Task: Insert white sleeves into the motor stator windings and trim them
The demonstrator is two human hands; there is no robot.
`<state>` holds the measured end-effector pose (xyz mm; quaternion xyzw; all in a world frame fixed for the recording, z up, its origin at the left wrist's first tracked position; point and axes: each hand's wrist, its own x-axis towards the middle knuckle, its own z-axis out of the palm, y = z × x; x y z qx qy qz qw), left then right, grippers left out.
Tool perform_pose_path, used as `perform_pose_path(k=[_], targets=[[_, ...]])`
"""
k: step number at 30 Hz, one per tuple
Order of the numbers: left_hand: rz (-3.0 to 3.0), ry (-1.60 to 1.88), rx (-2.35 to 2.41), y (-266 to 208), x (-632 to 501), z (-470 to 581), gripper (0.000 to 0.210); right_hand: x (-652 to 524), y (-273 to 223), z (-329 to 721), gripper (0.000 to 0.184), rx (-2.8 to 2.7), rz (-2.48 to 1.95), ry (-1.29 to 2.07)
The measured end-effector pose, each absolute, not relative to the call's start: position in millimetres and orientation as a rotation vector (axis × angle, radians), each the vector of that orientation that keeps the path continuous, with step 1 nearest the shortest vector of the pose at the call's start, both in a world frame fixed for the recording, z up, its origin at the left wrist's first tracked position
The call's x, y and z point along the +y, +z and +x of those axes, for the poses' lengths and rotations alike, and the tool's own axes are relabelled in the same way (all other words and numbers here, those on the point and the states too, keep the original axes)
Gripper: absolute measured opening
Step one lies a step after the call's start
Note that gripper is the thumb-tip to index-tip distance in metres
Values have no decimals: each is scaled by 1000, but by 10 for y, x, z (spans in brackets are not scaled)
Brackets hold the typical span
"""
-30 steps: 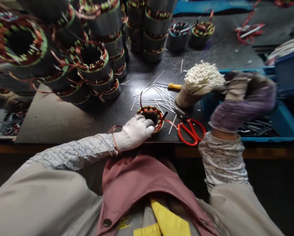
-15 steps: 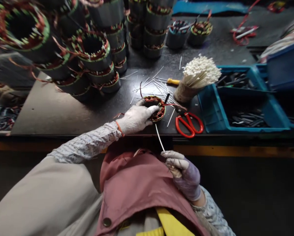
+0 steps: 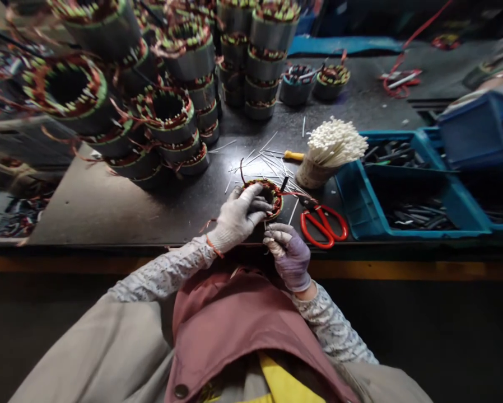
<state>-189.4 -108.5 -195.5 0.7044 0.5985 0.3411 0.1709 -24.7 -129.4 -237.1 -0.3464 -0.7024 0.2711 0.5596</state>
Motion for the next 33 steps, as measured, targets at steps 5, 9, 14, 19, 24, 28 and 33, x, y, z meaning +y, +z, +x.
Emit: perform_pose_path(k=[5,9,14,19,24,28,33], targets=[[2229,1231,1491,-2056,-1080,-1887,16,-1283,-2146,-164,4,-1738,-918,605],[2307,1329,1356,-2074,-1054,-1933,11,-1156,-2002,-192,4,-1870,-980,501],[2361,1403,1278,-2109,-1016,-1941,14,-997,-2057,-279,16,-2020,-1059,350],[2406,1236,1296,-2086,-1004,-1973,17,-971,-2010,-247,20,-2146,-1082,-16],[2436,795,1375,-1948,-1029,-2060,41,-1056,-1875,-71,15,-2291,-831,8],[2478,552,1453,-1854,-990,-2068,54,-1283,-1806,-43,13,-1987,-928,529],[2472,375,1422,-1763,-901,-2002,30,-1378,-1594,-136,25,-1261,-848,1750]])
